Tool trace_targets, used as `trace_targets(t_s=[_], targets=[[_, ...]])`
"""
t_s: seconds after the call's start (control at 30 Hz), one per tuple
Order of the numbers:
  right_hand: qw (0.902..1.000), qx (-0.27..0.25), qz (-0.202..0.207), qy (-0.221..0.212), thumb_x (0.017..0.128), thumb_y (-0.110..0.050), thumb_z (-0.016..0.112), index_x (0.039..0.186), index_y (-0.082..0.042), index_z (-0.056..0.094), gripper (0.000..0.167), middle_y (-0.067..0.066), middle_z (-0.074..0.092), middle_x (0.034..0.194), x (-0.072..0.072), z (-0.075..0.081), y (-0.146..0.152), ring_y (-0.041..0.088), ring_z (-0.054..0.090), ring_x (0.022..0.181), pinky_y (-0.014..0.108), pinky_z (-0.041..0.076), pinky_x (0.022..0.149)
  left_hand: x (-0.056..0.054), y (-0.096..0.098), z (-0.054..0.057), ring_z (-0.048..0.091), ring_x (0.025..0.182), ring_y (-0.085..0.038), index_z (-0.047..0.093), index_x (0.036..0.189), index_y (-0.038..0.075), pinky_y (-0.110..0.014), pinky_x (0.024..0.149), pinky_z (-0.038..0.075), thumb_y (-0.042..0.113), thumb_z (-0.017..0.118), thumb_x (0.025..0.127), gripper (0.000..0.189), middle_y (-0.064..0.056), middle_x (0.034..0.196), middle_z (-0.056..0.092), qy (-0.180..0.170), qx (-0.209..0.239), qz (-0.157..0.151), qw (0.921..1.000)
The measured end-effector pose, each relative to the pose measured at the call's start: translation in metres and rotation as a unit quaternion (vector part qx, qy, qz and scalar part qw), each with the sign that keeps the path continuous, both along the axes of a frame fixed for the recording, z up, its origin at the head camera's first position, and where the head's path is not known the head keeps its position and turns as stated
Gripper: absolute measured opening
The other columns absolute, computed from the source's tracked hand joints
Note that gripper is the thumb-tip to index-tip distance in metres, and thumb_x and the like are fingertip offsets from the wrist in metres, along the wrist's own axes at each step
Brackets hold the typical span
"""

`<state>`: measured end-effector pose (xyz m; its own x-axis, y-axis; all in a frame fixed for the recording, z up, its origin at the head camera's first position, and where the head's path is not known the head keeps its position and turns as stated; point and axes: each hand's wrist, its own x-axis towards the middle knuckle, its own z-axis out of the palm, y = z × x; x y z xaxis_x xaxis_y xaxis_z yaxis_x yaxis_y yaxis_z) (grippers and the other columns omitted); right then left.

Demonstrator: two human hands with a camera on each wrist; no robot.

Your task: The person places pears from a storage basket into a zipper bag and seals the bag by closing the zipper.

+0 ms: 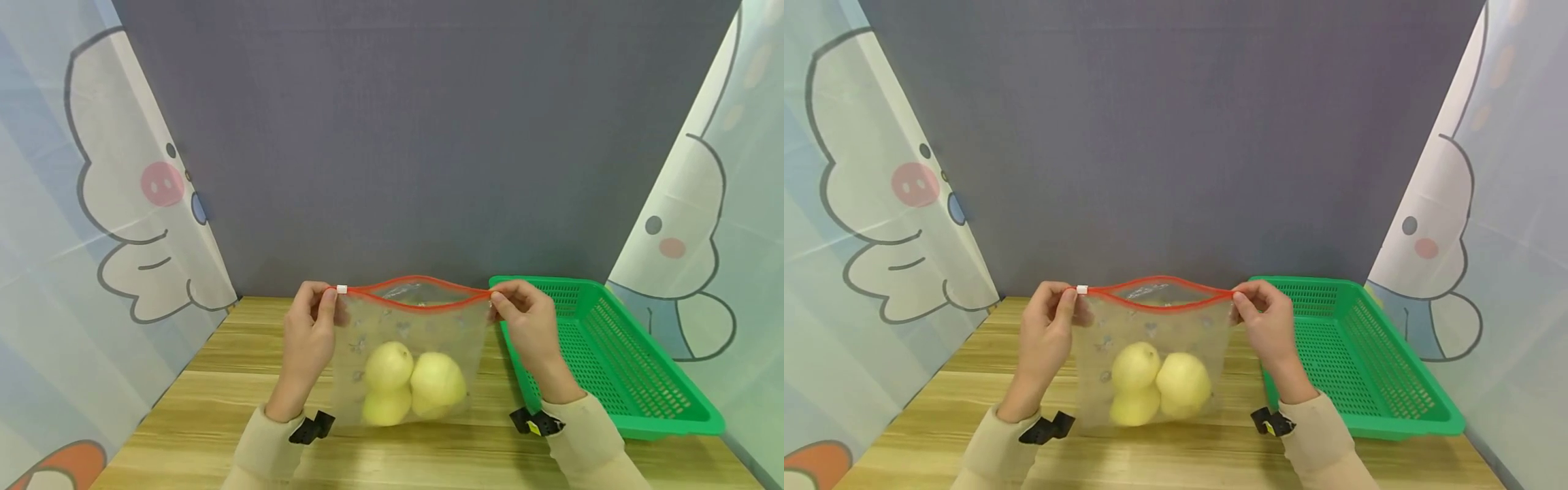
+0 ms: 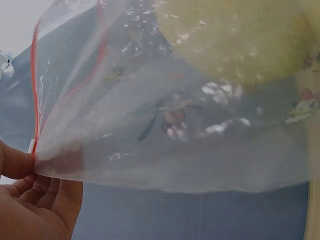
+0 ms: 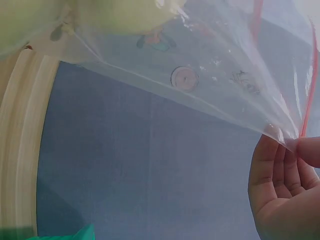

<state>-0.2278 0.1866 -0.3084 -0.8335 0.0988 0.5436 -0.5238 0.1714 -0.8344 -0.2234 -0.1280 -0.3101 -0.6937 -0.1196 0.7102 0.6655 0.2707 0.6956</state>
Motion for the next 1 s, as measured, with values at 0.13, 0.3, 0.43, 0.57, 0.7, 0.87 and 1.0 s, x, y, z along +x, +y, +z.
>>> trace_targets(t_s=[0.13,0.3,0.43,0.57,0.7,0.87,1.0], targets=[[0.9994,-0.034,-0.01,0.001,0.1,-0.001,0.06,0.104,0.014,0.063,0.015,0.004,0.064,0.077,0.0,0.0,0.006,0.018,0.063,0.064,0.028,0.057,0.064,-0.006,0.002,0.003,0.066,0.065,-0.022,0.057,0.102,-0.003,-0.028,0.066,0.058,0.014,0.052,0.107,0.018,-0.016,0.081,0.062,-0.032,0.018,-0.011,0.9993],[0.9968,-0.078,-0.017,0.009,0.099,0.002,0.06,0.102,0.018,0.061,0.016,0.004,0.065,0.074,-0.002,0.002,0.012,0.018,0.062,0.061,0.026,0.056,0.062,-0.013,0.005,0.007,0.066,0.064,-0.023,0.057,0.101,-0.004,-0.031,0.065,0.059,0.01,0.052,0.106,0.016,-0.019,0.082,0.062,-0.048,0.045,-0.024,0.9976],[0.9944,-0.102,-0.029,0.004,0.099,0.002,0.061,0.102,0.018,0.061,0.016,0.005,0.065,0.073,-0.003,0.003,0.014,0.017,0.062,0.06,0.026,0.056,0.061,-0.016,0.009,0.007,0.066,0.064,-0.021,0.057,0.102,-0.004,-0.032,0.065,0.06,0.008,0.052,0.106,0.013,-0.019,0.083,0.062,-0.056,0.055,-0.036,0.9963],[0.992,-0.12,-0.039,-0.006,0.098,0.002,0.061,0.102,0.018,0.061,0.017,0.005,0.064,0.072,-0.001,0.002,0.016,0.017,0.061,0.06,0.025,0.056,0.06,-0.017,0.012,0.003,0.065,0.064,-0.021,0.057,0.102,-0.003,-0.031,0.065,0.059,0.009,0.052,0.106,0.014,-0.018,0.083,0.062,-0.065,0.059,-0.041,0.9953],[0.992,-0.116,-0.049,-0.005,0.098,0.002,0.062,0.102,0.018,0.062,0.016,0.005,0.064,0.072,-0.001,0.001,0.016,0.017,0.06,0.06,0.025,0.055,0.06,-0.019,0.013,-0.003,0.064,0.063,-0.02,0.057,0.101,-0.004,-0.031,0.064,0.059,0.006,0.051,0.106,0.013,-0.018,0.081,0.061,-0.067,0.068,-0.041,0.9946],[0.9945,-0.084,-0.059,-0.018,0.099,0.0,0.062,0.102,0.012,0.064,0.013,0.004,0.064,0.074,0.0,-0.001,0.018,0.017,0.061,0.062,0.025,0.055,0.06,-0.023,0.013,-0.008,0.064,0.061,-0.017,0.056,0.101,-0.006,-0.029,0.061,0.058,0.005,0.051,0.106,0.014,-0.017,0.081,0.06,-0.07,0.08,-0.046,0.9932],[0.9959,-0.063,-0.055,-0.035,0.101,-0.002,0.06,0.104,0.009,0.064,0.013,0.004,0.064,0.077,0.001,-0.001,0.02,0.017,0.061,0.065,0.026,0.056,0.061,-0.026,0.011,-0.01,0.063,0.06,-0.016,0.057,0.101,-0.006,-0.031,0.059,0.058,0.005,0.052,0.105,0.013,-0.017,0.08,0.06,-0.069,0.079,-0.05,0.9933]])
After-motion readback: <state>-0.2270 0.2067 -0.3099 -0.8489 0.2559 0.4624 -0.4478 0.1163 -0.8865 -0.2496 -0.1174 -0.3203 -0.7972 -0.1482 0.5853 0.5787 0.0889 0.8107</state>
